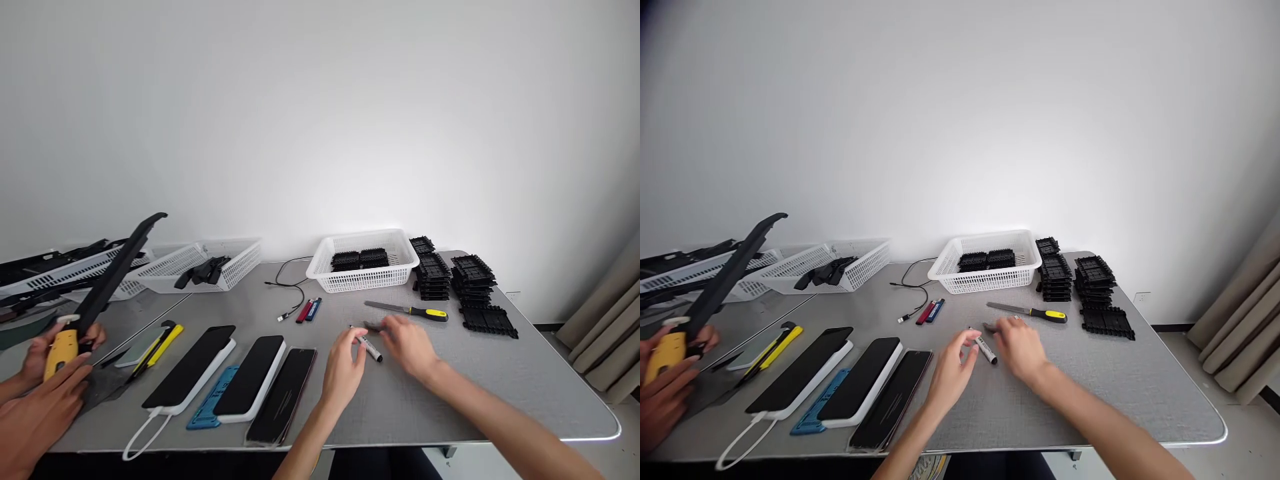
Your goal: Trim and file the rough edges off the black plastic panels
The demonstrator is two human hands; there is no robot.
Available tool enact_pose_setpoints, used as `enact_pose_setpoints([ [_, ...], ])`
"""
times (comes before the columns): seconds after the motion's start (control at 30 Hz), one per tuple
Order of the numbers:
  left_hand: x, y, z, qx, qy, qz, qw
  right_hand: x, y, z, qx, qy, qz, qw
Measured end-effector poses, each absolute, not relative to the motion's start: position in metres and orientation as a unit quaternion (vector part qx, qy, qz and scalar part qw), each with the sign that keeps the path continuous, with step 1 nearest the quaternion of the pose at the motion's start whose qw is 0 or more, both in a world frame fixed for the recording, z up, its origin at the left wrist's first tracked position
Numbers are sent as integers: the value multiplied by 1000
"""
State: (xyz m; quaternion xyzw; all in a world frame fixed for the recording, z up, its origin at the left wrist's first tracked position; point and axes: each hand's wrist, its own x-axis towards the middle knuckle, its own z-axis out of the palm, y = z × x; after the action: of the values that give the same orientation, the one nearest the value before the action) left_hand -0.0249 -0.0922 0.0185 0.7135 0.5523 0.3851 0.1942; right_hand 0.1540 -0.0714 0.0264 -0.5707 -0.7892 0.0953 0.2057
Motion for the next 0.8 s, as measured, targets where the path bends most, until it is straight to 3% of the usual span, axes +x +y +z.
enact_pose_setpoints([
  [0.13, -27, -94, 4, 751, 546, 317, 195, 242, -63, 23, -669, -710, 11, 218],
  [0.23, -20, -90, 3, 766, 543, 290, 183, 302, -61, 2, -727, -669, -61, 143],
  [0.4, -10, -80, 5, 784, 555, 211, 180, 352, -72, -31, -727, -679, -20, 106],
  [0.57, -8, -76, 3, 789, 563, 190, 152, 370, -78, -39, -647, -750, 15, 137],
  [0.8, -18, -80, 1, 782, 540, 260, 168, 374, -93, -32, -609, -765, -44, 206],
])
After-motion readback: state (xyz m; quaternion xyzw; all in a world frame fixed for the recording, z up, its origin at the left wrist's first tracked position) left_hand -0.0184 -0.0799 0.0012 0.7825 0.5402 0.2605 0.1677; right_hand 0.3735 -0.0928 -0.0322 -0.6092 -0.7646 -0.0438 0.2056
